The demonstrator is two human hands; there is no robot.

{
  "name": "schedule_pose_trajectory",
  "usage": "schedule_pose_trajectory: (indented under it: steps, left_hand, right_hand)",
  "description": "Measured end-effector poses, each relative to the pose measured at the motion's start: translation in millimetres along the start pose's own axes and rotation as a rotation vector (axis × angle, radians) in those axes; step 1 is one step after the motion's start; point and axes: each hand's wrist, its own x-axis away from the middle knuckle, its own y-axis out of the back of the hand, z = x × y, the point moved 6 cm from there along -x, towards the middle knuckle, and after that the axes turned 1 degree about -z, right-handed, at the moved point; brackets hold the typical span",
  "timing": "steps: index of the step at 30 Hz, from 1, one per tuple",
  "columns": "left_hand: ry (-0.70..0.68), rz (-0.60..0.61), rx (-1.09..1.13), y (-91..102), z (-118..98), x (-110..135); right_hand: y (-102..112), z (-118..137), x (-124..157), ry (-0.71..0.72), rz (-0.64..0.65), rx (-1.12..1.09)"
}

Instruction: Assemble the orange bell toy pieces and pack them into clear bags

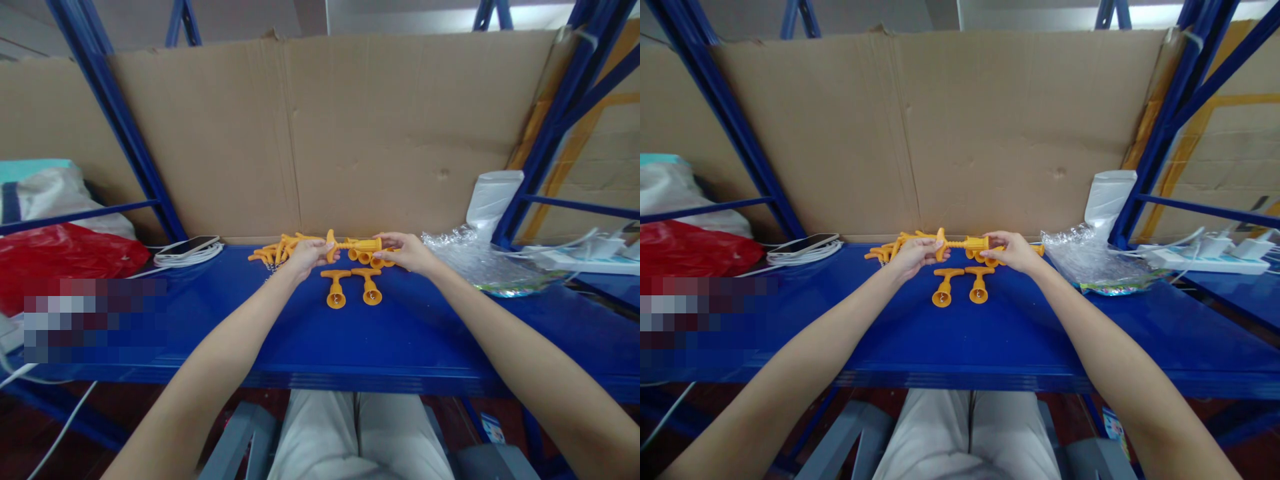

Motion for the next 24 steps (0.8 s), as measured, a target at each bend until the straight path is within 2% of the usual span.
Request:
schedule_pose_trajectory:
  steps: [11,18,24]
  left_hand:
    - [0.011,-0.01,0.011,-0.7,-2,3]
    - [-0.012,-0.013,0.059,1.2,-2,0]
    - [-0.022,-0.015,0.054,-0.2,-3,1]
  right_hand:
    - [-5,-6,3,-0.103,0.019,-0.045]
    - [4,2,0,0.003,-0.072,0.006]
    - [7,3,1,-0.01,-0.098,0.055]
